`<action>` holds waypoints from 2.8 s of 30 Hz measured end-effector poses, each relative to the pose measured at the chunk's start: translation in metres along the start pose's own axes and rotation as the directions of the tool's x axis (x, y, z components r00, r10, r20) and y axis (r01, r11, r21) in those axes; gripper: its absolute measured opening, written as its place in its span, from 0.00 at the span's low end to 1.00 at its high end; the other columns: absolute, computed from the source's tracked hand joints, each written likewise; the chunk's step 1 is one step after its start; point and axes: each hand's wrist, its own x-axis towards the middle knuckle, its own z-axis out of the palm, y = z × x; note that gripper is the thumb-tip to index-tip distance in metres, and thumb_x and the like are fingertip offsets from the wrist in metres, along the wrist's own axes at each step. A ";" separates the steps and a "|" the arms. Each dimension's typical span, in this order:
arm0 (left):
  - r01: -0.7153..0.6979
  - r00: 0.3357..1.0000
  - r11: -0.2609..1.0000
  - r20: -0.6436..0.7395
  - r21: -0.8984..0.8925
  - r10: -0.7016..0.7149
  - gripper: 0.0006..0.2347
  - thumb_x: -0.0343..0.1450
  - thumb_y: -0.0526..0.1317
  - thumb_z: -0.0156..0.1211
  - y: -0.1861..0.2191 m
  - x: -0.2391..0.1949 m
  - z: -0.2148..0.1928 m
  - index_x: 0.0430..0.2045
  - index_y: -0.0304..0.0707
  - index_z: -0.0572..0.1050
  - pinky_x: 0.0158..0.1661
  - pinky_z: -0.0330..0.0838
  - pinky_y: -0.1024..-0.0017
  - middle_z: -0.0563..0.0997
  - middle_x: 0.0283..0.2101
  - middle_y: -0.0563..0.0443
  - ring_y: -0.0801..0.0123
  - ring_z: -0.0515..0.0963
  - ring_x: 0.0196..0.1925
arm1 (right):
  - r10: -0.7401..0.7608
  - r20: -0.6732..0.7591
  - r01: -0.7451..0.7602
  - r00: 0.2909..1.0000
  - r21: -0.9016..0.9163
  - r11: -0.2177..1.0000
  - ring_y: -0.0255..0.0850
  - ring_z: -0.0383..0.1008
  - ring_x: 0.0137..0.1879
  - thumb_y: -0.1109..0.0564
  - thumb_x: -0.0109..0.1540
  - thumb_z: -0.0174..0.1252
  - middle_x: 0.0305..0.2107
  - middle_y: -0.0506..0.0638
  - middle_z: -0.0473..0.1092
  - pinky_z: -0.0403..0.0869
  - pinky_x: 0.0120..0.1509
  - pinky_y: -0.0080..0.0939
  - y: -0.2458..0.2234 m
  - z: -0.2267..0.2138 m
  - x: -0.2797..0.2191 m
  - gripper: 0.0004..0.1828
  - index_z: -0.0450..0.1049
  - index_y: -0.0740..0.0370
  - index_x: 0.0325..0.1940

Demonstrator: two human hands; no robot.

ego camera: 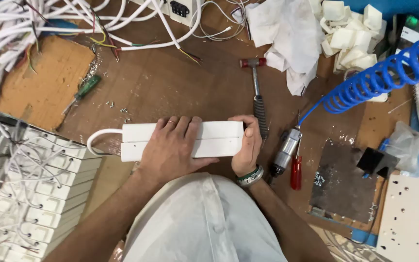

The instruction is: The person aligns the two halves of a white plastic enclosure with a cable through it, hammers pins into the joint, drives screws with a pneumatic screwdriver, and uses pliers on the edge. They then fit a black socket module into the housing, set the finished unit aside, and pick up a small white cover piece.

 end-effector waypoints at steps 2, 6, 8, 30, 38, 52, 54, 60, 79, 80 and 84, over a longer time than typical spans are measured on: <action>0.010 1.000 1.000 -0.023 -0.013 -0.011 0.40 0.61 0.69 0.65 0.000 0.000 0.004 0.54 0.29 0.70 0.51 0.70 0.51 0.76 0.42 0.39 0.46 0.80 0.47 | 0.020 -0.008 -0.020 1.000 0.016 1.000 0.42 0.68 0.39 0.46 0.72 0.31 0.35 0.58 0.70 0.65 0.41 0.35 0.001 -0.001 0.000 0.27 0.70 0.69 0.45; -0.027 0.995 0.980 -0.103 -0.195 0.007 0.40 0.59 0.67 0.70 -0.001 0.001 -0.011 0.51 0.25 0.74 0.49 0.73 0.47 0.80 0.39 0.33 0.39 0.83 0.46 | 0.194 -0.151 -0.190 0.969 0.036 0.981 0.35 0.69 0.39 0.38 0.70 0.39 0.35 0.54 0.74 0.66 0.37 0.30 0.007 0.004 -0.005 0.27 0.73 0.62 0.45; 0.021 0.988 0.944 -0.135 -0.331 -0.069 0.34 0.63 0.64 0.67 -0.015 -0.016 -0.023 0.50 0.31 0.75 0.48 0.74 0.50 0.80 0.39 0.38 0.42 0.83 0.45 | 0.178 -0.115 -0.176 0.977 0.027 0.984 0.38 0.70 0.40 0.39 0.70 0.38 0.35 0.57 0.74 0.66 0.38 0.33 0.014 0.004 -0.012 0.28 0.73 0.64 0.45; 0.123 0.751 -0.022 0.108 -0.992 -0.652 0.36 0.77 0.64 0.21 -0.090 -0.030 0.000 0.51 0.30 0.74 0.34 0.68 0.79 0.76 0.19 0.46 0.68 0.79 0.25 | 0.457 0.343 -0.557 0.821 0.298 0.775 0.37 0.65 0.29 0.34 0.74 0.33 0.22 0.52 0.61 0.57 0.29 0.28 0.017 -0.004 0.051 0.37 0.63 0.57 0.19; 0.143 0.745 -0.021 0.122 -0.989 -0.656 0.34 0.76 0.62 0.23 -0.087 -0.025 -0.001 0.48 0.32 0.77 0.28 0.59 0.78 0.66 0.13 0.52 0.73 0.64 0.18 | 0.441 0.395 -0.573 0.806 0.334 0.748 0.38 0.58 0.27 0.28 0.70 0.23 0.23 0.53 0.58 0.57 0.33 0.33 0.001 0.004 0.052 0.41 0.63 0.58 0.21; 0.365 0.765 0.207 0.166 -0.908 -0.622 0.35 0.77 0.61 0.18 -0.086 -0.026 -0.013 0.41 0.32 0.78 0.24 0.50 0.76 0.57 0.11 0.55 0.74 0.53 0.16 | 0.365 0.420 -0.504 0.831 0.290 0.814 0.36 0.58 0.31 0.38 0.74 0.24 0.25 0.51 0.59 0.56 0.35 0.31 0.009 0.000 0.054 0.37 0.66 0.58 0.23; 0.353 0.766 0.223 0.144 -0.909 -0.626 0.36 0.76 0.63 0.18 -0.085 -0.023 -0.018 0.40 0.32 0.78 0.23 0.50 0.76 0.55 0.10 0.55 0.74 0.51 0.15 | 0.368 0.458 -0.534 0.809 0.312 0.786 0.37 0.59 0.32 0.33 0.72 0.21 0.25 0.51 0.58 0.57 0.35 0.31 0.008 -0.001 0.056 0.40 0.66 0.60 0.25; 0.350 0.771 0.272 0.110 -0.896 -0.628 0.36 0.77 0.62 0.19 -0.079 -0.023 -0.020 0.39 0.30 0.78 0.24 0.49 0.76 0.55 0.12 0.55 0.75 0.50 0.17 | 0.356 0.459 -0.530 0.814 0.337 0.778 0.38 0.58 0.34 0.31 0.71 0.18 0.26 0.51 0.58 0.59 0.39 0.33 0.009 -0.001 0.055 0.42 0.67 0.61 0.27; 0.303 0.804 0.556 -0.106 -0.774 -0.585 0.24 0.84 0.46 0.31 -0.066 -0.022 -0.019 0.34 0.33 0.79 0.35 0.69 0.73 0.75 0.22 0.48 0.67 0.72 0.26 | 0.069 0.381 0.017 0.922 -0.217 0.976 0.54 0.65 0.55 0.16 0.62 0.29 0.50 0.65 0.67 0.64 0.60 0.47 -0.011 -0.021 0.018 0.58 0.70 0.74 0.59; 0.318 0.800 0.555 -0.097 -0.769 -0.593 0.24 0.84 0.46 0.31 -0.064 -0.023 -0.020 0.35 0.33 0.80 0.36 0.70 0.72 0.75 0.22 0.47 0.66 0.72 0.26 | 0.026 0.300 0.040 0.954 -0.213 0.976 0.54 0.66 0.53 0.20 0.65 0.26 0.47 0.65 0.67 0.66 0.57 0.47 -0.007 -0.016 0.013 0.55 0.69 0.76 0.58; 0.269 0.816 0.587 -0.143 -0.763 -0.561 0.23 0.84 0.43 0.33 -0.065 -0.019 -0.017 0.32 0.33 0.80 0.41 0.72 0.66 0.78 0.24 0.44 0.60 0.75 0.29 | -0.118 0.147 0.148 0.982 -0.212 0.966 0.49 0.70 0.43 0.28 0.71 0.22 0.36 0.59 0.70 0.69 0.47 0.43 -0.002 0.000 0.019 0.49 0.75 0.74 0.47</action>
